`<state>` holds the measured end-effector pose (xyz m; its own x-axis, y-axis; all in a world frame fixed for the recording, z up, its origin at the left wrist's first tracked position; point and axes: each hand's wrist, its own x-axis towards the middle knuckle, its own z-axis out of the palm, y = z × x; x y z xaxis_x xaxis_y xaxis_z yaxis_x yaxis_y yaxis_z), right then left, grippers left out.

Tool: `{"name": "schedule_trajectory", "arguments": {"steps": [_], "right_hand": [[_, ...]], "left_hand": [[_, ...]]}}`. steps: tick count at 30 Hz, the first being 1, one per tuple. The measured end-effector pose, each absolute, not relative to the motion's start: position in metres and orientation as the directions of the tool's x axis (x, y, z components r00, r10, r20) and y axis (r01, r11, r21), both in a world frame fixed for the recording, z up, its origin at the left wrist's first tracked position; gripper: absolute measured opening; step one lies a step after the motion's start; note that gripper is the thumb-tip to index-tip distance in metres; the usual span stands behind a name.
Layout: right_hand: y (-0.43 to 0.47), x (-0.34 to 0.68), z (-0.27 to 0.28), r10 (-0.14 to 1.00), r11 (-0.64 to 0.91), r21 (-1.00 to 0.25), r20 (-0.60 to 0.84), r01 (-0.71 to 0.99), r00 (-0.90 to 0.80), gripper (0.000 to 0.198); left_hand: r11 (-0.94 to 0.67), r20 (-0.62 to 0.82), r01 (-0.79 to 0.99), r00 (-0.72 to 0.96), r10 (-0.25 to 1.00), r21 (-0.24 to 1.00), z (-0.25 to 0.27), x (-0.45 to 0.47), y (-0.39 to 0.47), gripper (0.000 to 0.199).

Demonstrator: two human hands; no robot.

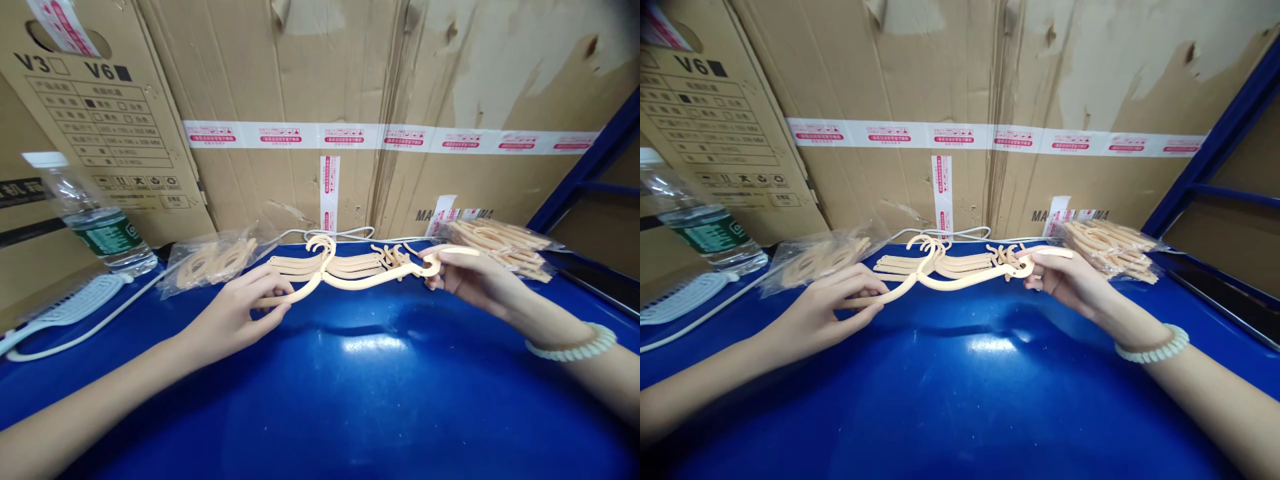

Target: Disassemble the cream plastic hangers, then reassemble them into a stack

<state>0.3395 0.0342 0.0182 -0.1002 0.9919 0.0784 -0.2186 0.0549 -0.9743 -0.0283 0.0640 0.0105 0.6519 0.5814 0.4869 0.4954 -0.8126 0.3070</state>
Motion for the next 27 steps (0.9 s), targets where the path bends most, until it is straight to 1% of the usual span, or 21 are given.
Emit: {"name": "schedule_trajectory", "arguments": {"steps": [3,4,6,9,12,15,18,24,27], "right_hand": [[0.039,0.351,0.016,0.992,0.072,-0.989,0.084,-0.126,-0.093,0.013],[0.040,0.354,0.016,0.991,0.070,-0.995,0.077,-0.071,-0.109,0.016],[0.043,0.361,0.016,0.984,0.071,-0.993,0.054,0.097,-0.168,0.022],[0.046,0.368,0.017,0.966,0.114,-0.934,0.025,0.339,-0.256,0.026],[0.047,0.372,0.019,0.940,0.177,-0.868,0.009,0.464,-0.341,0.027],[0.047,0.373,0.019,0.889,0.256,-0.765,-0.054,0.591,-0.454,0.026],[0.047,0.371,0.017,0.866,0.314,-0.656,-0.099,0.687,-0.490,0.029],[0.044,0.368,0.016,0.868,0.429,-0.465,-0.023,0.774,-0.495,0.029],[0.044,0.368,0.016,0.877,0.423,-0.406,-0.043,0.810,-0.479,0.029]], "left_hand": [[-0.813,0.418,0.500,0.697,0.582,0.299,0.012,-0.031,0.067,0.010],[-0.810,0.393,0.505,0.709,0.586,0.298,0.012,-0.032,0.068,0.010],[-0.803,0.338,0.523,0.729,0.595,0.285,0.012,-0.035,0.070,0.010],[-0.800,0.239,0.535,0.768,0.594,0.270,0.011,-0.037,0.071,0.010],[-0.814,0.151,0.514,0.812,0.563,0.269,0.011,-0.036,0.070,0.009],[-0.816,0.105,0.509,0.827,0.552,0.274,0.011,-0.035,0.069,0.010],[-0.813,0.088,0.512,0.829,0.552,0.277,0.011,-0.036,0.068,0.012],[-0.819,0.121,0.501,0.828,0.547,0.280,0.011,-0.036,0.067,0.018],[-0.817,0.152,0.503,0.817,0.556,0.284,0.010,-0.036,0.068,0.018]]}}
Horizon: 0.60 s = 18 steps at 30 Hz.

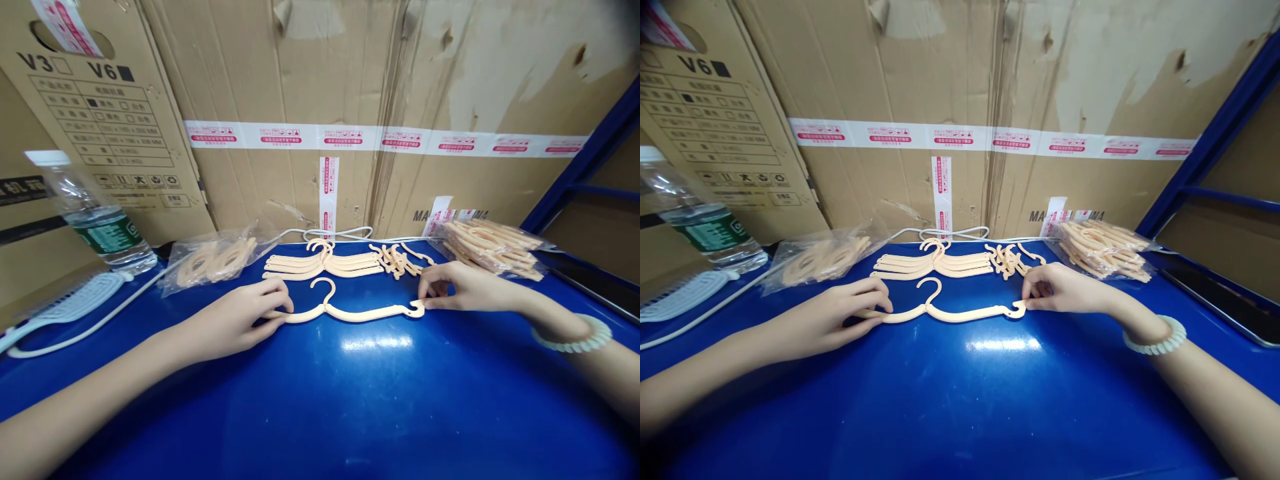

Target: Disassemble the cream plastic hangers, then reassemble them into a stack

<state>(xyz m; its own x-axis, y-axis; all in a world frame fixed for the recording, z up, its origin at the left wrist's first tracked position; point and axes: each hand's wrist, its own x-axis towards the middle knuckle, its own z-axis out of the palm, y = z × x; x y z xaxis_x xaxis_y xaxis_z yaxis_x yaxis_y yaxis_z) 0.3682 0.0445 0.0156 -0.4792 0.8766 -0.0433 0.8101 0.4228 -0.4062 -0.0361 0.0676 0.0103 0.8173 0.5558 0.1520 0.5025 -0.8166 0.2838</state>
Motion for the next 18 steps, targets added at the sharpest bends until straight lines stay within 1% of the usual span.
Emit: {"name": "schedule_trajectory", "arguments": {"steps": [2,5,11,14,18], "right_hand": [[0.045,0.368,0.015,0.882,0.404,-0.399,-0.067,0.823,-0.466,0.029],[0.045,0.369,0.013,0.886,0.402,-0.392,-0.062,0.827,-0.460,0.031],[0.046,0.368,0.010,0.882,0.408,-0.396,-0.060,0.822,-0.467,0.029],[0.045,0.366,0.009,0.886,0.399,-0.412,-0.057,0.819,-0.460,0.028],[0.043,0.361,0.008,0.893,0.393,-0.425,-0.038,0.816,-0.449,0.026]], "left_hand": [[-0.806,0.162,0.510,0.806,0.570,0.300,0.009,-0.037,0.069,0.018],[-0.787,0.187,0.531,0.778,0.599,0.313,0.004,-0.038,0.072,0.018],[-0.817,0.393,0.526,0.717,0.576,0.236,-0.011,-0.040,0.083,0.019],[-0.808,0.450,0.532,0.675,0.585,0.252,-0.018,-0.040,0.086,0.022],[-0.791,0.483,0.546,0.633,0.605,0.275,-0.024,-0.039,0.088,0.027]]}}
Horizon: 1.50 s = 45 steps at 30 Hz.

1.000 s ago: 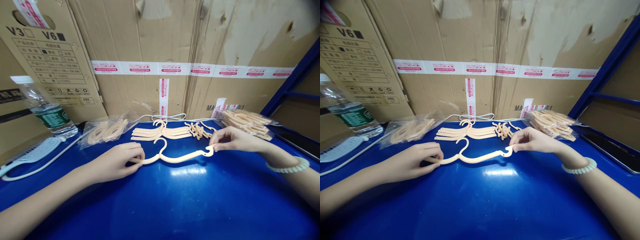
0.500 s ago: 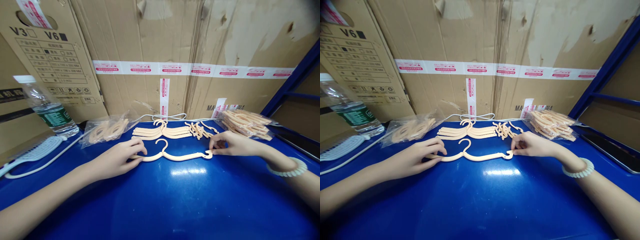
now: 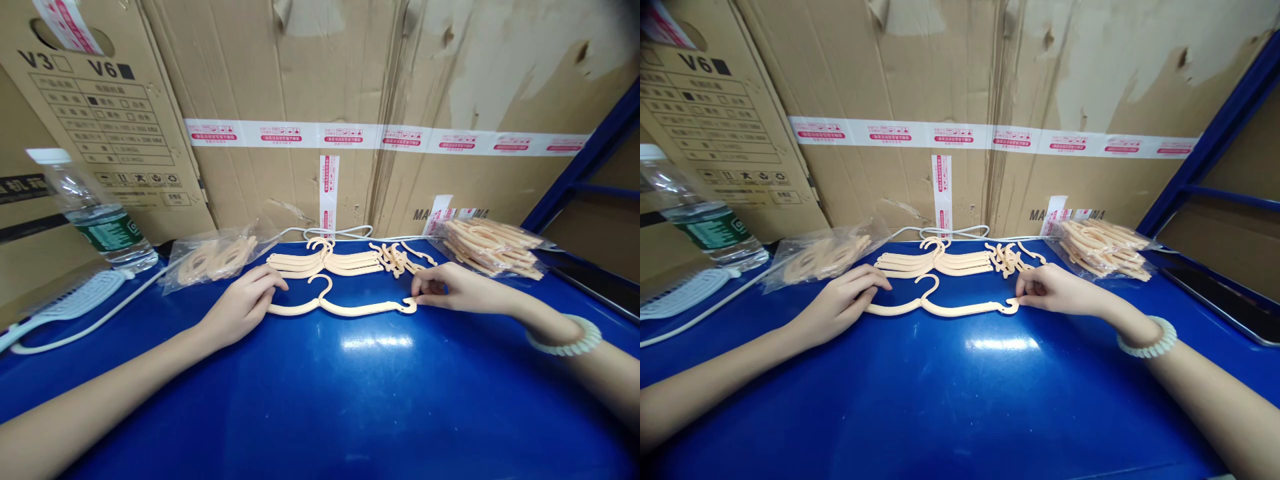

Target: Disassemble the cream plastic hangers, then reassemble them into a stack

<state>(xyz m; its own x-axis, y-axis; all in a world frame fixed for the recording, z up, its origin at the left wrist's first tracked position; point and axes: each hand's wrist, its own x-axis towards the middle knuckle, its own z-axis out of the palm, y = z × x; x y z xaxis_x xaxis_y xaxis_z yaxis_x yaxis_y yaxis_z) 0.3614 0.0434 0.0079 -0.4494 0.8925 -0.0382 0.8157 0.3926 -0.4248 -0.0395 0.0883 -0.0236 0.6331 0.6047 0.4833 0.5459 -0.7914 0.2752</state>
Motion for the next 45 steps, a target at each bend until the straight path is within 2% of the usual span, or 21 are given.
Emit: {"name": "schedule_trajectory", "arguments": {"steps": [5,7,13,17,30,34,36,39,42,45], "right_hand": [[0.043,0.358,0.009,0.887,0.425,-0.413,0.015,0.805,-0.461,0.028],[0.044,0.359,0.010,0.900,0.418,-0.432,0.079,0.799,-0.428,0.033],[0.051,0.375,0.011,0.911,0.343,-0.457,0.375,0.820,-0.172,0.039],[0.054,0.382,0.011,0.881,0.309,-0.476,0.470,0.824,-0.059,0.039],[0.051,0.374,0.015,0.863,0.322,-0.483,0.503,0.814,-0.044,0.040],[0.051,0.373,0.014,0.868,0.306,-0.461,0.495,0.833,-0.045,0.043],[0.051,0.373,0.014,0.869,0.295,-0.449,0.493,0.843,-0.042,0.044],[0.051,0.372,0.011,0.875,0.289,-0.433,0.481,0.854,-0.052,0.042],[0.051,0.370,0.007,0.873,0.309,-0.418,0.481,0.854,-0.080,0.037],[0.053,0.368,0.002,0.839,0.374,-0.337,0.519,0.864,-0.161,0.031]], "left_hand": [[-0.795,0.488,0.552,0.637,0.596,0.251,-0.024,-0.038,0.086,0.026],[-0.800,0.482,0.555,0.650,0.587,0.227,-0.023,-0.038,0.084,0.026],[-0.805,0.477,0.561,0.664,0.576,0.191,-0.022,-0.037,0.083,0.026],[-0.810,0.495,0.562,0.662,0.563,0.168,-0.022,-0.036,0.082,0.026],[-0.802,0.514,0.587,0.656,0.552,0.112,-0.022,-0.039,0.080,0.028],[-0.794,0.510,0.586,0.640,0.574,0.159,-0.022,-0.037,0.081,0.026],[-0.765,0.521,0.603,0.588,0.619,0.227,-0.023,-0.037,0.084,0.023],[-0.698,0.522,0.637,0.494,0.695,0.326,-0.025,-0.038,0.090,0.031],[-0.677,0.507,0.650,0.478,0.717,0.345,-0.027,-0.040,0.096,0.034],[-0.671,0.486,0.657,0.487,0.726,0.345,-0.028,-0.042,0.100,0.034]]}}
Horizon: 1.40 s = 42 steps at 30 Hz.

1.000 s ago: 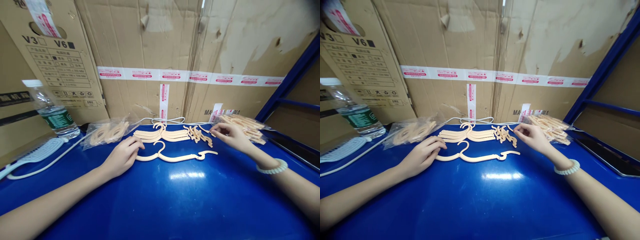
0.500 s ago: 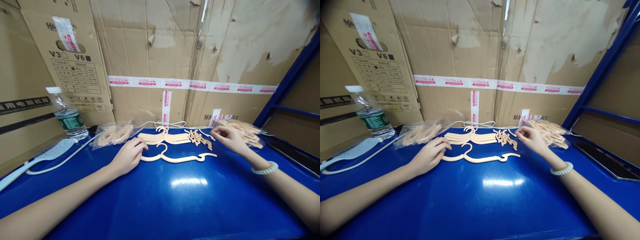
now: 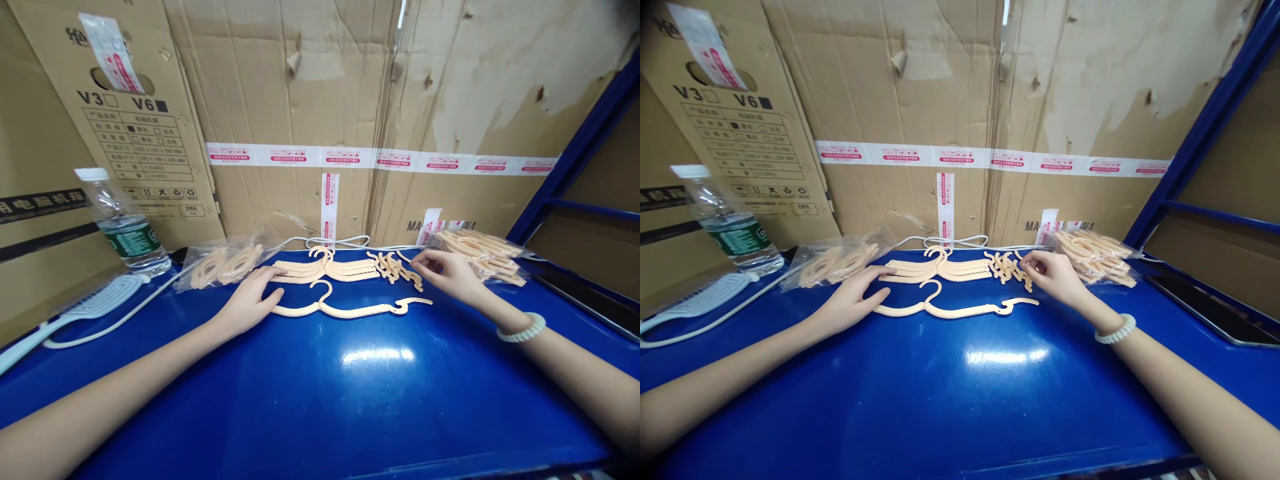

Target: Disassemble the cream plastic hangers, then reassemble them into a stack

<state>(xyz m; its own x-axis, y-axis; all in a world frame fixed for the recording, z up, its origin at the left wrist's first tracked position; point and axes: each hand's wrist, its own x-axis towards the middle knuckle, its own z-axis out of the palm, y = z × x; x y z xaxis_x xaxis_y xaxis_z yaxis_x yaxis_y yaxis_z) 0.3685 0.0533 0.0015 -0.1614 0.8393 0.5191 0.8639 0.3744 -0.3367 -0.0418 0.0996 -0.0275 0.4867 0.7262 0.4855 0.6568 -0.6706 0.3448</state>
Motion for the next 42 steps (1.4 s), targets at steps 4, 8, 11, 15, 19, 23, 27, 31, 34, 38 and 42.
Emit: {"name": "schedule_trajectory", "arguments": {"steps": [4,8,11,15,19,23,27,31,34,38,42], "right_hand": [[0.062,0.369,-0.005,0.785,0.451,-0.211,0.555,0.867,-0.273,0.027],[0.074,0.370,-0.009,0.763,0.498,-0.151,0.545,0.854,-0.349,0.026],[0.081,0.368,-0.012,0.746,0.541,-0.111,0.521,0.834,-0.415,0.030],[0.088,0.367,-0.017,0.720,0.605,-0.056,0.464,0.794,-0.516,0.037],[0.095,0.368,-0.020,0.702,0.634,-0.020,0.436,0.773,-0.564,0.039],[0.099,0.371,-0.020,0.686,0.643,0.004,0.442,0.766,-0.578,0.034],[0.098,0.372,-0.018,0.674,0.649,0.019,0.450,0.761,-0.586,0.030],[0.094,0.375,-0.014,0.657,0.656,0.028,0.471,0.754,-0.589,0.028],[0.092,0.379,-0.010,0.645,0.652,0.034,0.499,0.757,-0.578,0.026],[0.091,0.379,-0.010,0.639,0.649,0.036,0.517,0.760,-0.569,0.025],[0.092,0.375,-0.015,0.631,0.671,0.034,0.500,0.741,-0.594,0.028]], "left_hand": [[-0.655,0.459,0.674,0.488,0.742,0.342,-0.026,-0.041,0.102,0.037],[-0.649,0.452,0.684,0.488,0.747,0.333,-0.025,-0.039,0.104,0.038],[-0.653,0.450,0.683,0.495,0.743,0.327,-0.024,-0.037,0.105,0.035],[-0.655,0.447,0.684,0.500,0.742,0.323,-0.023,-0.035,0.108,0.031],[-0.646,0.423,0.693,0.505,0.752,0.321,-0.024,-0.034,0.117,0.026],[-0.650,0.404,0.693,0.523,0.751,0.311,-0.023,-0.032,0.122,0.025],[-0.664,0.401,0.680,0.539,0.740,0.310,-0.021,-0.030,0.120,0.020],[-0.660,0.431,0.683,0.517,0.740,0.313,-0.017,-0.031,0.114,0.020],[-0.648,0.460,0.689,0.484,0.744,0.323,-0.013,-0.033,0.107,0.020],[-0.645,0.506,0.680,0.443,0.740,0.348,-0.009,-0.033,0.098,0.018],[-0.672,0.584,0.649,0.406,0.702,0.357,-0.008,-0.028,0.088,0.017]]}}
